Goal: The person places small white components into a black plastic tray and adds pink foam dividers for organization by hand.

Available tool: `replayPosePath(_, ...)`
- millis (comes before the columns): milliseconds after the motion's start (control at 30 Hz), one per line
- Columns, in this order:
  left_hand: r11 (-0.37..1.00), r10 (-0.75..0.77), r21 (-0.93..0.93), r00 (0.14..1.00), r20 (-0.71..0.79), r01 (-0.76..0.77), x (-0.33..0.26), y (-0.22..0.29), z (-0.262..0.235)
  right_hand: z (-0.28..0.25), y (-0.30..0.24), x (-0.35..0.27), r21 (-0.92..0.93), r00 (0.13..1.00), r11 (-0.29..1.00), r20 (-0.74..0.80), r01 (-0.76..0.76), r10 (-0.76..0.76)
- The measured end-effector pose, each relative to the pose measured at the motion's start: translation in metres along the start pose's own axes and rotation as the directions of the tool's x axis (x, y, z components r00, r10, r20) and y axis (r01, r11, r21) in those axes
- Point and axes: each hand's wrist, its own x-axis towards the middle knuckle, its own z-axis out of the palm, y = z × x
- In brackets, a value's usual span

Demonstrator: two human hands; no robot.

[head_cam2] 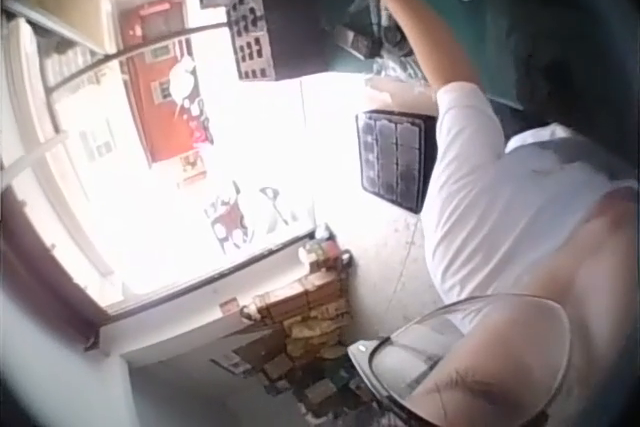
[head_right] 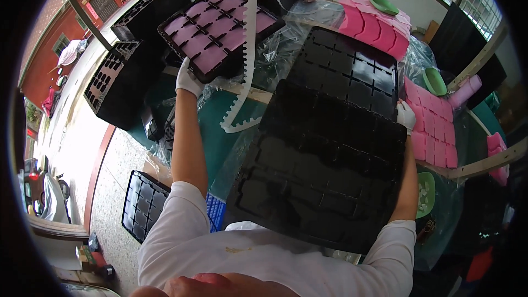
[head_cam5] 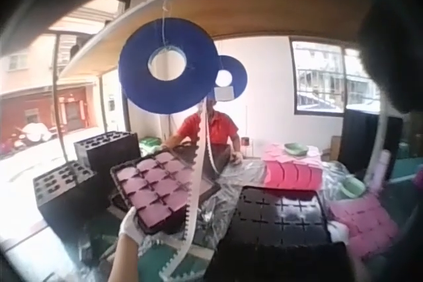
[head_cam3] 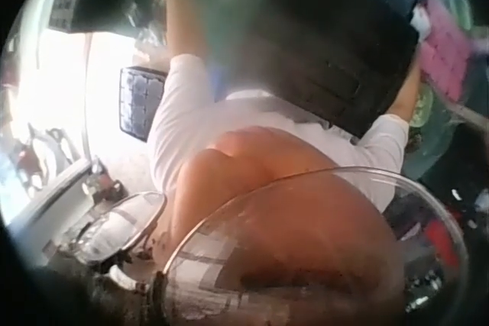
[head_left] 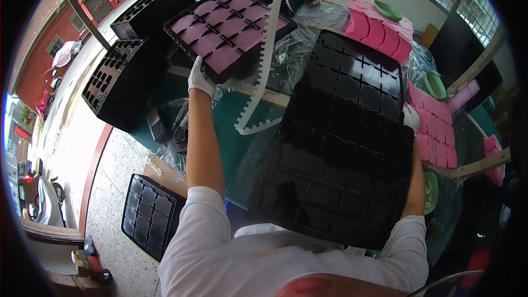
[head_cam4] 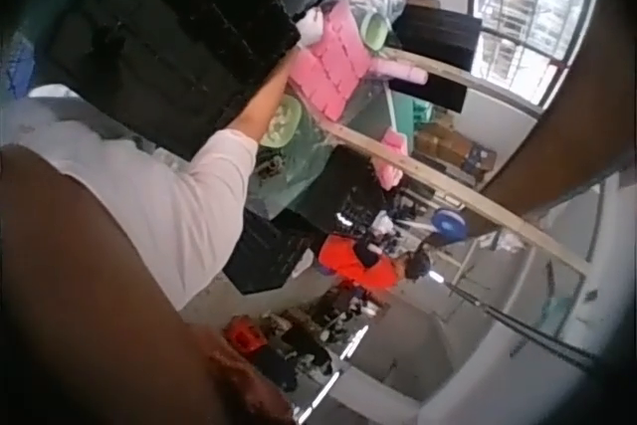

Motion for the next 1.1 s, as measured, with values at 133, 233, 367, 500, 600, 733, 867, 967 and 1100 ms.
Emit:
replayPosePath(133, 0.993, -0.095, -0.024, 0.925, 0.368, 0.112, 0.003, -0.014, 0.0, -0.001, -0.009, -0.008, -0.089, 1.0, 0.996, -0.002, 0.001, -0.002)
replayPosePath(233, 0.998, -0.056, 0.008, 0.934, 0.354, 0.057, 0.012, -0.017, 0.001, -0.002, -0.011, -0.007, -0.086, 1.0, 0.996, 0.016, 0.016, -0.014)
replayPosePath(367, 0.993, -0.004, -0.107, 0.917, 0.4, 0.051, 0.001, -0.02, 0.022, -0.037, 0.001, -0.005, 0.124, 0.966, 0.966, 0.153, -0.227, 0.207)
replayPosePath(500, 0.983, 0.063, -0.181, 0.877, 0.477, 0.028, -0.019, 0.009, 0.023, -0.094, -0.049, -0.036, 0.377, 0.979, 0.913, -0.062, -0.157, 0.194)
replayPosePath(600, 0.979, 0.153, -0.193, 0.882, 0.447, -0.072, -0.041, 0.014, 0.033, -0.159, -0.061, -0.058, 0.481, 0.961, 0.867, -0.156, -0.129, 0.229)
replayPosePath(733, 0.952, 0.261, -0.258, 0.871, 0.416, -0.163, -0.088, 0.043, 0.024, -0.206, -0.113, -0.106, 0.467, 0.96, 0.881, -0.21, -0.067, 0.184)
replayPosePath(867, 0.925, 0.357, -0.284, 0.834, 0.42, -0.252, -0.14, 0.068, 0.012, -0.249, -0.131, -0.148, 0.428, 0.949, 0.902, -0.302, 0.052, 0.088)
replayPosePath(967, 0.897, 0.441, -0.224, 0.814, 0.378, -0.381, -0.177, 0.078, 0.006, -0.279, -0.154, -0.173, 0.357, 0.924, 0.924, -0.382, 0.137, 0.011)
replayPosePath(1100, 0.833, 0.553, -0.193, 0.783, 0.284, -0.518, -0.219, 0.083, 0.008, -0.285, -0.189, -0.197, 0.409, 0.889, 0.896, -0.456, 0.17, 0.039)
